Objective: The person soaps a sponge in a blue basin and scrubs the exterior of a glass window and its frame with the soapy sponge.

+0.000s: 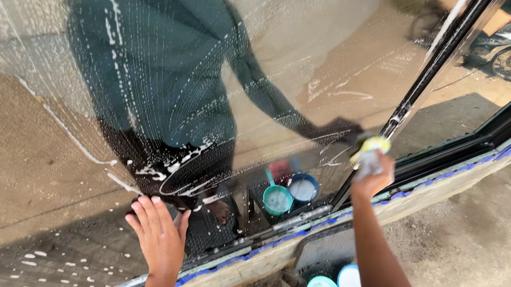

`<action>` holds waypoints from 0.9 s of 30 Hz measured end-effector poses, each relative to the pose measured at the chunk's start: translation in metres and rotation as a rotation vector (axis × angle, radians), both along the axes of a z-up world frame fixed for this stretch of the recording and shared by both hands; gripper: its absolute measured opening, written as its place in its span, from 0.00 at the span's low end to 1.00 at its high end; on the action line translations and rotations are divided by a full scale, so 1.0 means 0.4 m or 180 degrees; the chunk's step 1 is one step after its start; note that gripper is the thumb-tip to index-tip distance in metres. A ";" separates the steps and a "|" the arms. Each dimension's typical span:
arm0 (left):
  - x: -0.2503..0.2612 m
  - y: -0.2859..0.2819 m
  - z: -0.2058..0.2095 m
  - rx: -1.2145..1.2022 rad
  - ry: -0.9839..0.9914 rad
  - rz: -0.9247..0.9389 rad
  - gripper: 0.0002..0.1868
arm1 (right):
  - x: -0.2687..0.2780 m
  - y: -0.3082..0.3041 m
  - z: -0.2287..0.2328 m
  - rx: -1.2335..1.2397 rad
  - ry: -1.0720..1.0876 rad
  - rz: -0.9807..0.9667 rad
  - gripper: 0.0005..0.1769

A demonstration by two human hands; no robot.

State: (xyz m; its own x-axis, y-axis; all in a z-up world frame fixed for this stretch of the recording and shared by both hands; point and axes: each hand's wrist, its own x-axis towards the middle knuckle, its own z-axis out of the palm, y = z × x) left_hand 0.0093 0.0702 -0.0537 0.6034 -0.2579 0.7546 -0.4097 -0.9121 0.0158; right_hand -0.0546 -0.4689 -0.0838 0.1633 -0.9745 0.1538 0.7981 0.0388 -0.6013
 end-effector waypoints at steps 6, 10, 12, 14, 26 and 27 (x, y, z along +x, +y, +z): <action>-0.005 -0.002 0.011 0.0029 0.0025 0.0018 0.45 | 0.029 -0.056 0.407 -0.0785 -0.0411 -0.0301 0.07; -0.008 -0.002 0.017 -0.0032 0.0005 0.0017 0.43 | 0.039 -0.006 0.401 -0.1116 -0.0421 -0.0297 0.07; -0.008 0.006 0.020 -0.0035 0.0038 0.0043 0.42 | 0.023 0.035 0.312 -0.1935 0.0922 -0.1335 0.09; -0.008 0.015 0.020 -0.0042 -0.0009 0.0010 0.41 | 0.009 0.074 0.218 -0.1579 0.1088 -0.1309 0.12; 0.001 0.041 0.006 -0.0063 0.0181 -0.0006 0.39 | 0.015 0.168 0.095 -0.1442 0.1111 -0.0871 0.17; 0.002 0.051 0.005 -0.0085 0.0167 0.0002 0.39 | 0.018 0.226 0.097 -0.2185 0.1909 -0.1452 0.16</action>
State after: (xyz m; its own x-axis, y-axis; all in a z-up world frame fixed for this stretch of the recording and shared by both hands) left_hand 0.0100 0.0906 -0.0515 0.6424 -0.2378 0.7285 -0.4071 -0.9113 0.0615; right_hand -0.0472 -0.3785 -0.0451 0.0322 -0.6954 0.7179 0.2105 -0.6975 -0.6850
